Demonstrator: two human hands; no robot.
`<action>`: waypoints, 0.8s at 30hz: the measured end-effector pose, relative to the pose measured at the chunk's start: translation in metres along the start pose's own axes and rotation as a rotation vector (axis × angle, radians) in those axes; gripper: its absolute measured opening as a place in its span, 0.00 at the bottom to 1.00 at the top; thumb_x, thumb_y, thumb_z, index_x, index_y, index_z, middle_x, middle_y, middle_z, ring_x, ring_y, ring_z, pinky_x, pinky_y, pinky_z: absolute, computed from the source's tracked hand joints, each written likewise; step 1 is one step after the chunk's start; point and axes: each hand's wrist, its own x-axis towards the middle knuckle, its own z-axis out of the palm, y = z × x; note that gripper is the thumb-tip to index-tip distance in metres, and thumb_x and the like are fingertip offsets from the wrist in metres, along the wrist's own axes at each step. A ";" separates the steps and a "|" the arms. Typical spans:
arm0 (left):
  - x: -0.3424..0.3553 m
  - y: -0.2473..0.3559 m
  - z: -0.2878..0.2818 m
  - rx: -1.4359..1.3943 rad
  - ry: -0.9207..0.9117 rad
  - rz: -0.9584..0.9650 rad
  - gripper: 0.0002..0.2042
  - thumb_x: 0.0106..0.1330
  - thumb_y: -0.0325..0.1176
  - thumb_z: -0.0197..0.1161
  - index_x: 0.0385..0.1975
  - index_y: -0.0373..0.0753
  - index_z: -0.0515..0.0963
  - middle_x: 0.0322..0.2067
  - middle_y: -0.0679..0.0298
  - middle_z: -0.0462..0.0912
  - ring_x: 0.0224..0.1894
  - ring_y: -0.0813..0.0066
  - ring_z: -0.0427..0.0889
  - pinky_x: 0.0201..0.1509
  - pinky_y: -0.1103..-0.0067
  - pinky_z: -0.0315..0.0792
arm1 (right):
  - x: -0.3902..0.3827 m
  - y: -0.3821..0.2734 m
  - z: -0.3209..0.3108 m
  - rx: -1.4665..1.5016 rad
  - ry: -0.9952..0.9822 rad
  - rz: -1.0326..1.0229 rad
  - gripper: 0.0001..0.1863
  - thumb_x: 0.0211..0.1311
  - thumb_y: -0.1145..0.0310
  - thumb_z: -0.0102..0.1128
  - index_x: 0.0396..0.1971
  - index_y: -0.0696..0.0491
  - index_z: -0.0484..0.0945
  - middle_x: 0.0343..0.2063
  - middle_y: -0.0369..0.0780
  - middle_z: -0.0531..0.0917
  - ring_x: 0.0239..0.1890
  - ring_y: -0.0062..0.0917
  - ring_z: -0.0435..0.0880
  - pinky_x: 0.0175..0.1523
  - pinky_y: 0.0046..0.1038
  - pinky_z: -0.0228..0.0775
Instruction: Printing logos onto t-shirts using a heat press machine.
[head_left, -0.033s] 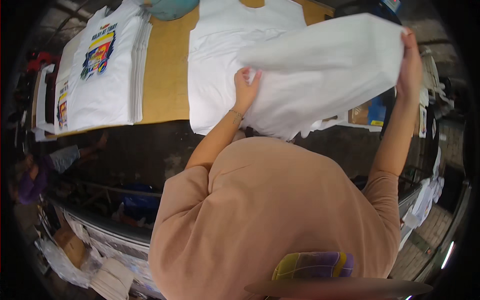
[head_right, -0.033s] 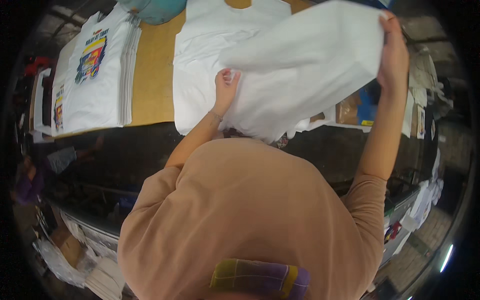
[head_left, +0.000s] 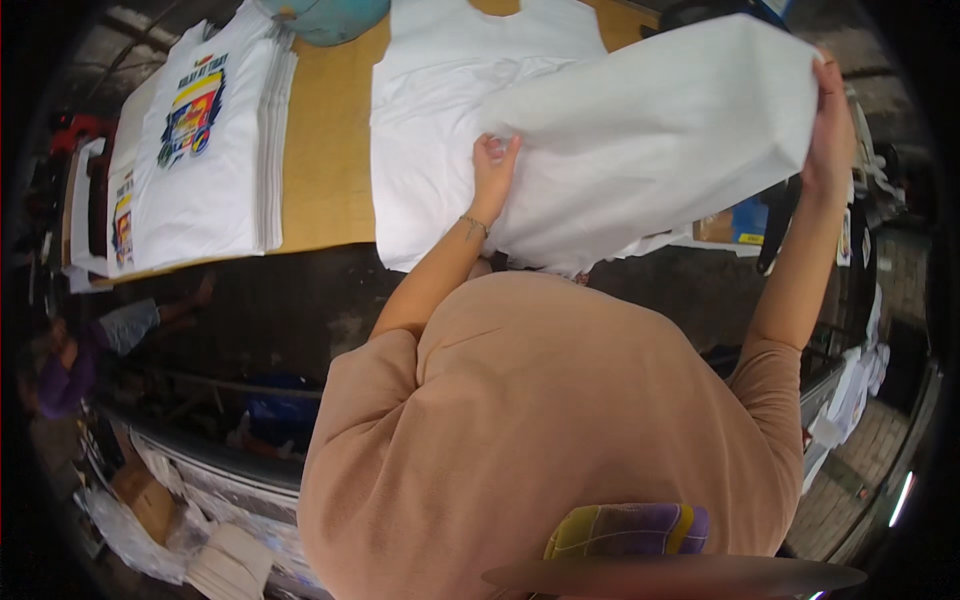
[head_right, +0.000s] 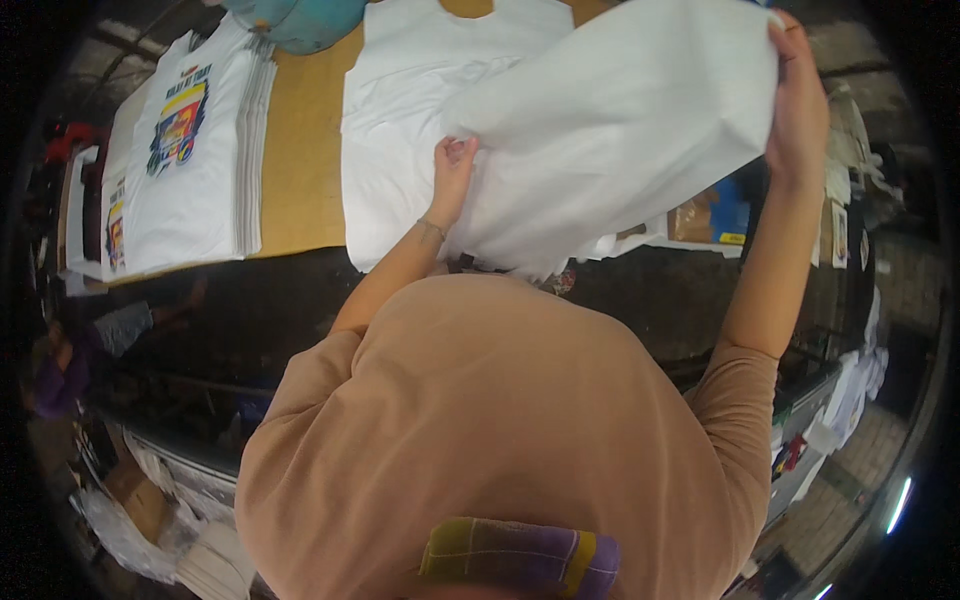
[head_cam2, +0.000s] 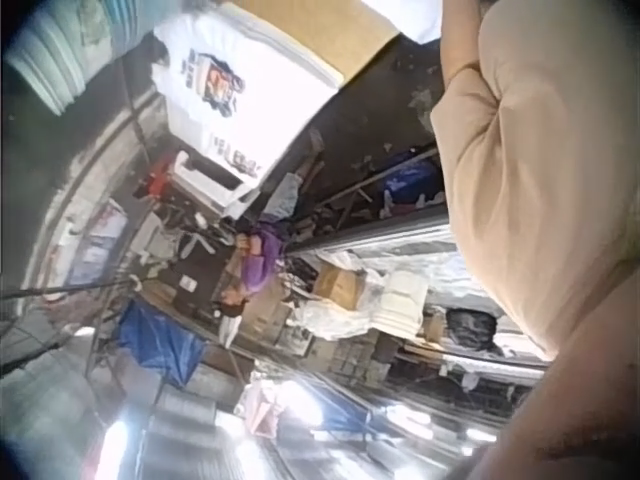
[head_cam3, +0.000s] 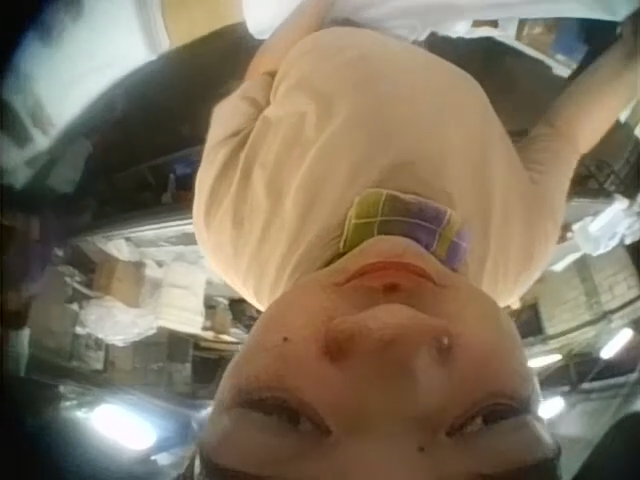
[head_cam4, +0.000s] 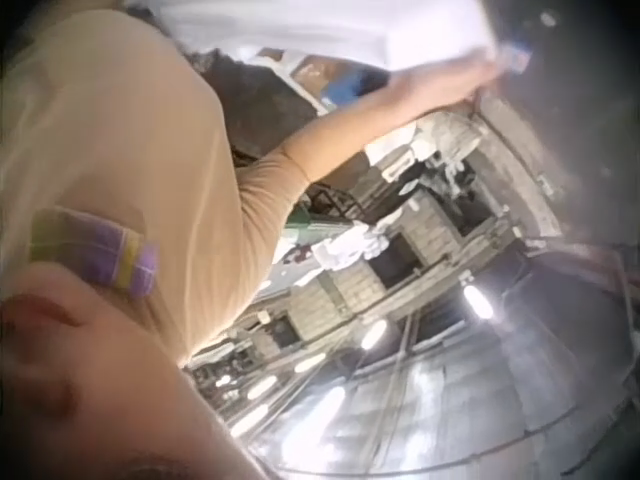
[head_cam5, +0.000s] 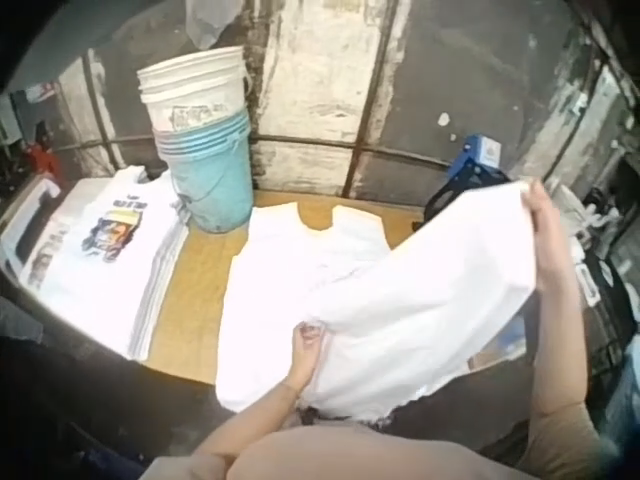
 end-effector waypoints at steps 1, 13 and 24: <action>-0.003 0.007 0.008 -0.279 -0.247 -0.205 0.37 0.58 0.62 0.56 0.56 0.33 0.65 0.53 0.55 0.71 0.54 0.69 0.71 0.54 0.72 0.68 | -0.006 -0.017 -0.001 0.014 -0.032 -0.065 0.15 0.68 0.66 0.41 0.49 0.56 0.70 0.43 0.35 0.75 0.49 0.18 0.72 0.56 0.21 0.61; 0.062 0.138 -0.114 -0.653 -0.687 -0.138 0.18 0.68 0.38 0.53 0.52 0.32 0.70 0.49 0.57 0.77 0.51 0.68 0.77 0.57 0.73 0.70 | -0.030 -0.004 -0.130 -0.124 0.159 -0.036 0.06 0.60 0.71 0.59 0.34 0.49 0.71 0.37 0.33 0.76 0.43 0.19 0.75 0.50 0.22 0.65; 0.029 -0.018 -0.232 -0.534 -0.535 -0.626 0.27 0.69 0.50 0.46 0.50 0.28 0.70 0.47 0.53 0.78 0.48 0.68 0.80 0.54 0.73 0.73 | -0.203 0.328 -0.047 0.564 0.086 1.104 0.24 0.63 0.60 0.56 0.54 0.57 0.68 0.52 0.42 0.76 0.55 0.30 0.75 0.60 0.35 0.66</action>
